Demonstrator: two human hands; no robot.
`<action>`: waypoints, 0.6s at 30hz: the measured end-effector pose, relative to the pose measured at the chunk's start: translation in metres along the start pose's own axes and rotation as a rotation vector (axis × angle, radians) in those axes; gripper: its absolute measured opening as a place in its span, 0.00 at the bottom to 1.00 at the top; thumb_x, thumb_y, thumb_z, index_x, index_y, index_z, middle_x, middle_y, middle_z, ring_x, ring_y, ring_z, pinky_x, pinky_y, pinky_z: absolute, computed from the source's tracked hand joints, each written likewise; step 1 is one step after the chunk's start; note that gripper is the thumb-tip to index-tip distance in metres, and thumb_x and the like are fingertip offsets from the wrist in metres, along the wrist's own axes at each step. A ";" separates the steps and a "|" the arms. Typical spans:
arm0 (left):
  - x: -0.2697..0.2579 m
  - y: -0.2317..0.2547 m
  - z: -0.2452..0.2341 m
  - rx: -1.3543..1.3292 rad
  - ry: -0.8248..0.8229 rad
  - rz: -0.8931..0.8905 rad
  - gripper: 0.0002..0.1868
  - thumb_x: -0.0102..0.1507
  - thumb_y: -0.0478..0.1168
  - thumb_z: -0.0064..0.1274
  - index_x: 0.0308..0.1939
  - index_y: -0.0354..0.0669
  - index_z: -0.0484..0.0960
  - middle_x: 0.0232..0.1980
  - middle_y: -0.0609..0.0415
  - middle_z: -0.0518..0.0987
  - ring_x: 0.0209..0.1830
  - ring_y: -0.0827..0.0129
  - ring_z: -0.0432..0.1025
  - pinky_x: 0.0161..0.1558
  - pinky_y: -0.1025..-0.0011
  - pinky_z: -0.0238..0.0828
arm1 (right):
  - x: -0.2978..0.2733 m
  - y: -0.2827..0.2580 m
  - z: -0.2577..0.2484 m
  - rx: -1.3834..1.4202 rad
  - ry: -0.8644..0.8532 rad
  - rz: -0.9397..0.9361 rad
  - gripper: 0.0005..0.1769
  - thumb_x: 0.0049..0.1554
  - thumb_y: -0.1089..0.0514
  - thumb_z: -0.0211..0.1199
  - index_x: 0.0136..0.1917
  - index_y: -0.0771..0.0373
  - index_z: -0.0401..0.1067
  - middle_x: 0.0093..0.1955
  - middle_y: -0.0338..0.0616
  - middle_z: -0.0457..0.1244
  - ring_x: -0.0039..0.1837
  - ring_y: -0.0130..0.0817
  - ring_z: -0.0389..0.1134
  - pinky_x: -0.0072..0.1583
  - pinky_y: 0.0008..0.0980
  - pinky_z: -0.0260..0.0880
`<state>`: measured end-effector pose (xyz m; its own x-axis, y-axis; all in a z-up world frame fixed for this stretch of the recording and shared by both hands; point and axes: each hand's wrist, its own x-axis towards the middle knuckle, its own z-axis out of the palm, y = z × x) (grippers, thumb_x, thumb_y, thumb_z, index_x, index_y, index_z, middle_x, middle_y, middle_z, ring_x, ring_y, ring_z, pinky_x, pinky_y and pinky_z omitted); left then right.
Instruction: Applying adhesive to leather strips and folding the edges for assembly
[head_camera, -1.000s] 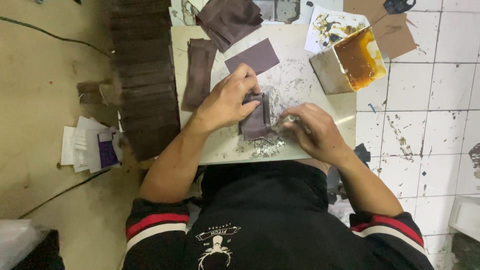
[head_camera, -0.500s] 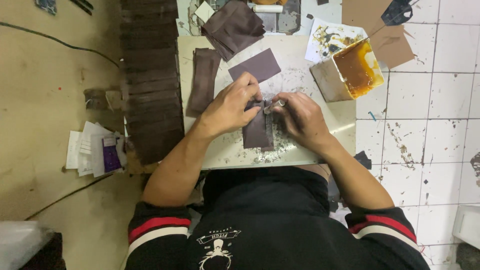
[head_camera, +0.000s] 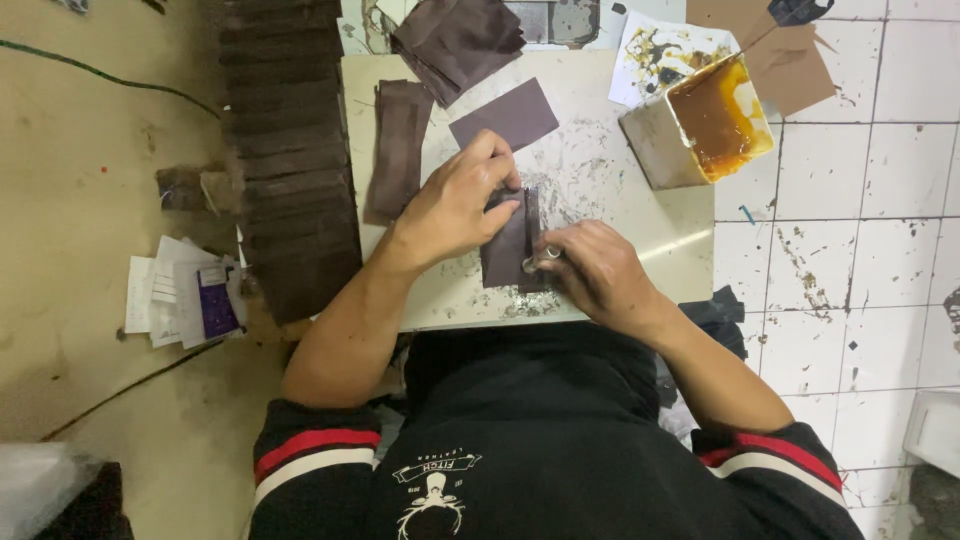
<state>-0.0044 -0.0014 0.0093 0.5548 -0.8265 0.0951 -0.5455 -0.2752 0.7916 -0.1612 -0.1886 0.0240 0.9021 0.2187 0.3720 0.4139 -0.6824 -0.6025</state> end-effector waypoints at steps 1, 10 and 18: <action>0.000 0.000 0.000 0.000 0.001 0.000 0.11 0.57 0.36 0.63 0.40 0.41 0.78 0.49 0.46 0.72 0.43 0.45 0.77 0.46 0.53 0.74 | 0.000 0.000 0.000 0.000 -0.001 -0.001 0.09 0.62 0.61 0.65 0.54 0.67 0.73 0.45 0.48 0.68 0.46 0.52 0.70 0.49 0.47 0.71; -0.001 -0.006 0.005 -0.007 0.022 0.007 0.12 0.57 0.36 0.63 0.41 0.43 0.77 0.50 0.47 0.71 0.46 0.42 0.76 0.48 0.52 0.74 | 0.002 0.001 -0.002 -0.017 -0.017 -0.026 0.11 0.62 0.60 0.65 0.55 0.69 0.73 0.45 0.48 0.68 0.47 0.51 0.71 0.50 0.46 0.71; 0.000 -0.014 0.014 0.023 0.045 0.031 0.12 0.57 0.36 0.64 0.41 0.42 0.77 0.49 0.48 0.72 0.46 0.42 0.76 0.49 0.52 0.74 | -0.003 0.006 -0.014 -0.007 -0.015 0.019 0.07 0.62 0.62 0.65 0.53 0.65 0.74 0.47 0.44 0.69 0.48 0.49 0.72 0.51 0.46 0.71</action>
<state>-0.0056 -0.0041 -0.0098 0.5651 -0.8118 0.1469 -0.5766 -0.2613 0.7741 -0.1628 -0.2036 0.0293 0.9114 0.2161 0.3502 0.3961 -0.6911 -0.6045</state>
